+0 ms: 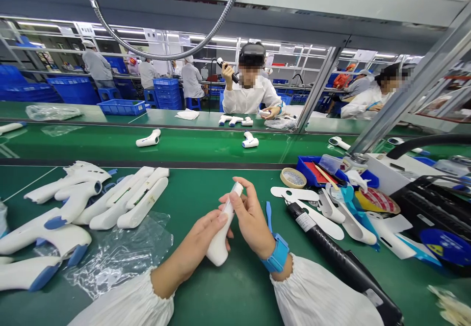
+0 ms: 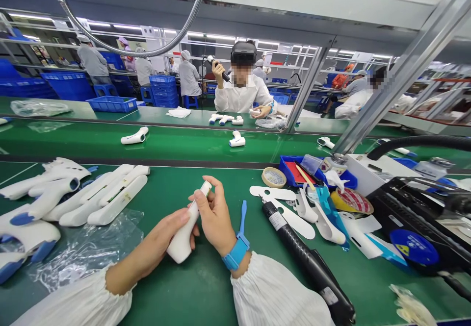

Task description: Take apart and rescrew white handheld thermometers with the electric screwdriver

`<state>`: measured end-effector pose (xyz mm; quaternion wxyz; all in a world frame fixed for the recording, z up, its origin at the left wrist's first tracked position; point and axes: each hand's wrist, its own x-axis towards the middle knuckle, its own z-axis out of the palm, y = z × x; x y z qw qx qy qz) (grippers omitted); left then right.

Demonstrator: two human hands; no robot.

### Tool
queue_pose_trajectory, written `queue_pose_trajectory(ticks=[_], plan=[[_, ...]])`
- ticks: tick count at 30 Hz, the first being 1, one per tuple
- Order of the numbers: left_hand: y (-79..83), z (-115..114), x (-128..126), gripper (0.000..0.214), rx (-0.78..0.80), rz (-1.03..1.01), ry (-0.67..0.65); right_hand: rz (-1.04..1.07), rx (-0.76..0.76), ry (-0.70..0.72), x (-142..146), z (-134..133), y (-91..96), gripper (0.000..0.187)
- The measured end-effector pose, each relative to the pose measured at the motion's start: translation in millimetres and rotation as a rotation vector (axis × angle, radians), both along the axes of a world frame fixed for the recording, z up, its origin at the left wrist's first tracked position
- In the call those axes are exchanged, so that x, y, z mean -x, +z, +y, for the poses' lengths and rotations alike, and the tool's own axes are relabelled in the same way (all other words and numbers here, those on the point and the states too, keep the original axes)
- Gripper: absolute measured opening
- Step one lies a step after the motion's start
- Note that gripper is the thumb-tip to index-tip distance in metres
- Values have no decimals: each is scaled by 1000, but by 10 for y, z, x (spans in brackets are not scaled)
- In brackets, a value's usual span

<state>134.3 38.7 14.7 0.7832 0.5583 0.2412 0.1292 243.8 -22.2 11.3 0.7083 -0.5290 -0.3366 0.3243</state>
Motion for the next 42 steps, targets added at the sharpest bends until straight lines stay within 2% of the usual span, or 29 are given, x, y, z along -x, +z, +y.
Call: queue_pose_trajectory(ticks=[7,15,22,42], plan=[[-68,19,3,21,-3,-33,-51,-13,40,-12,-21,15,-42,39],[-67,-3,-10,29,-46,57,12,6,56,-20,12,25,-47,40],[-132,-30,-11,24,-7,-2,19,24,64,-12,14,39,-53,41],[-129,-41,-28,26,-14,23,53,45,52,-6,22,55,-80,43]])
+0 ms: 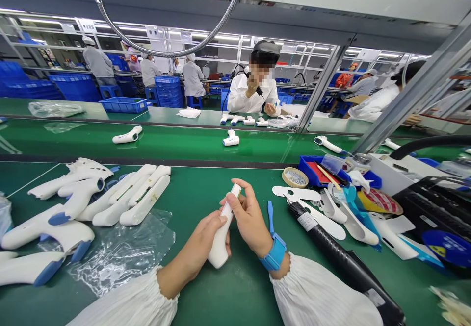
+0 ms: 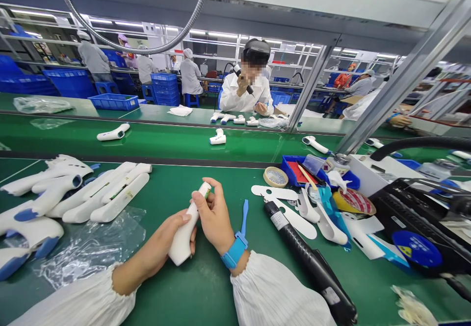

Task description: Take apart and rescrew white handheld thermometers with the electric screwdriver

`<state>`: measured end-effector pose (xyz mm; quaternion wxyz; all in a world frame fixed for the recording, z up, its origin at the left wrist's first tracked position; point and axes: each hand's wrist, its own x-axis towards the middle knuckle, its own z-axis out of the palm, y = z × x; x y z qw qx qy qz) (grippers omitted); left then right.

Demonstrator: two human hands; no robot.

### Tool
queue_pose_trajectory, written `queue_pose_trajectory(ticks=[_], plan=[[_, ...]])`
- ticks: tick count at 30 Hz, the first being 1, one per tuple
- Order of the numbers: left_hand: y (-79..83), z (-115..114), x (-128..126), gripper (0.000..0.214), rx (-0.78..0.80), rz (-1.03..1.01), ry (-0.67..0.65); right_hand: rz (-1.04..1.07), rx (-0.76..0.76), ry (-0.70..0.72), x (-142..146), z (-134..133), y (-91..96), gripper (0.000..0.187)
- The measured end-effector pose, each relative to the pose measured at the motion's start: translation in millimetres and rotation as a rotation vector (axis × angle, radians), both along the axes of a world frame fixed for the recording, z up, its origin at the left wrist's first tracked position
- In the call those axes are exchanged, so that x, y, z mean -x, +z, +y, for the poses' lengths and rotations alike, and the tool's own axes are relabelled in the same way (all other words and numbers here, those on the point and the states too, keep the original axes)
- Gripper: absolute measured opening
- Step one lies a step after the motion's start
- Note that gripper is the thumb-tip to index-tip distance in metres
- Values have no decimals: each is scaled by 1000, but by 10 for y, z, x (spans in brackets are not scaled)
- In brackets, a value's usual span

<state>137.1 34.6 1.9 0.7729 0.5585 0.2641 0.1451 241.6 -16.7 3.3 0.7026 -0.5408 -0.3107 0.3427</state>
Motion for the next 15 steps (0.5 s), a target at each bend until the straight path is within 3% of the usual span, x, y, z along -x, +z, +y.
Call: queue_pose_trajectory(ticks=[10,12,15], plan=[[-25,13,-20,23,22,-8,-38,-28,5,17,-25,33,-44,42],[-28,0,-23,29,0,32,-21,-111,28,4,-52,26,-48,45],[-43,-13,-12,35,-25,99,21,-406,70,-115,-121,-138,56,55]])
